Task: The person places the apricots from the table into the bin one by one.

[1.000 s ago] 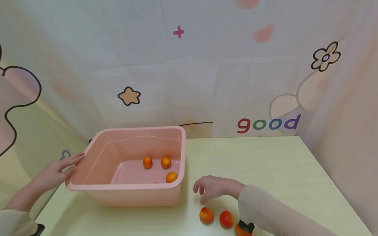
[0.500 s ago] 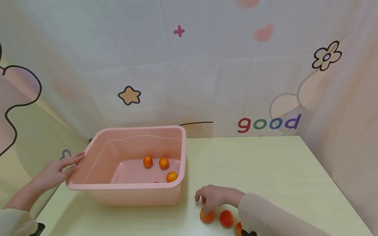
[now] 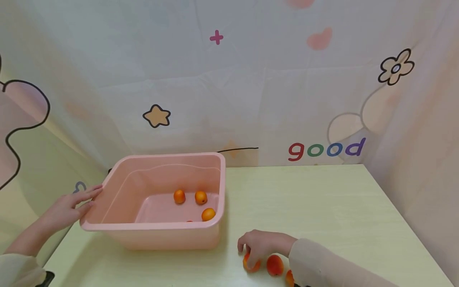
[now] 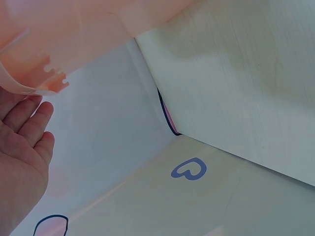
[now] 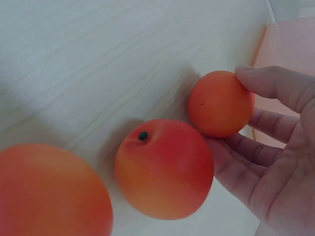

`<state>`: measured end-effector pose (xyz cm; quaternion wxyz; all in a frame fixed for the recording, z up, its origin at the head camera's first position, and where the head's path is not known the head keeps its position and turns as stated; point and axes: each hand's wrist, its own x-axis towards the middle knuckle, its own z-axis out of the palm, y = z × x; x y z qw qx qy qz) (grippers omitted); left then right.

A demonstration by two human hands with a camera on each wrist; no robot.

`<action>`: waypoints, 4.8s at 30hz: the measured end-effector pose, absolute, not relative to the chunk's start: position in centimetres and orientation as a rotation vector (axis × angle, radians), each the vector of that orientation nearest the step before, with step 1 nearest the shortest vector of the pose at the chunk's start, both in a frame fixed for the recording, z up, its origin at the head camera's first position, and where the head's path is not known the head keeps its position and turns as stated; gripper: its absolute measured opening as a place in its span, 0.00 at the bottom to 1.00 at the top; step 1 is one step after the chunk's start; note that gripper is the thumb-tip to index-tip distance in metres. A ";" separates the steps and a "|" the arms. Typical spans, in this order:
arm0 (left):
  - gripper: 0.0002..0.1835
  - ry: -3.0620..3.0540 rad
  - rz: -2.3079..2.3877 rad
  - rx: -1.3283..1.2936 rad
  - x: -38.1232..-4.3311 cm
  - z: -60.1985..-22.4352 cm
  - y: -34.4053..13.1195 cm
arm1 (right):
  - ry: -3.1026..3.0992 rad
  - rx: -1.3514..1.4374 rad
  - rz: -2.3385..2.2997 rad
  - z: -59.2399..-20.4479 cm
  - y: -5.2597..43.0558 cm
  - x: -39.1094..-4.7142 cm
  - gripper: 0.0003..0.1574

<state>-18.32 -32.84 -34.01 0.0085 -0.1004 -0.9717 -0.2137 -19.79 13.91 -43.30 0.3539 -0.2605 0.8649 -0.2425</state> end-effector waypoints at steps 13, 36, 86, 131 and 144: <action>0.24 -3.024 -0.668 -0.330 -18.4 -34.2 -33.0 | 2.283 -0.892 -0.618 -41.9 14.2 -20.6 0.09; 0.24 -2.993 -0.663 -0.372 -18.4 -34.2 -33.1 | 2.367 -0.979 -0.478 -34.6 13.8 -23.0 0.07; 0.24 -2.991 -0.712 -0.368 -18.3 -34.2 -33.2 | 2.423 -0.992 -0.388 -26.1 4.8 -28.5 0.05; 0.24 -2.991 -0.714 -0.359 -18.3 -34.2 -33.3 | 2.457 -0.509 -0.663 -31.1 -3.2 -30.2 0.10; 0.24 -2.989 -0.725 -0.363 -18.2 -34.3 -33.1 | 2.290 -0.035 -1.027 -33.3 -3.5 -28.6 0.16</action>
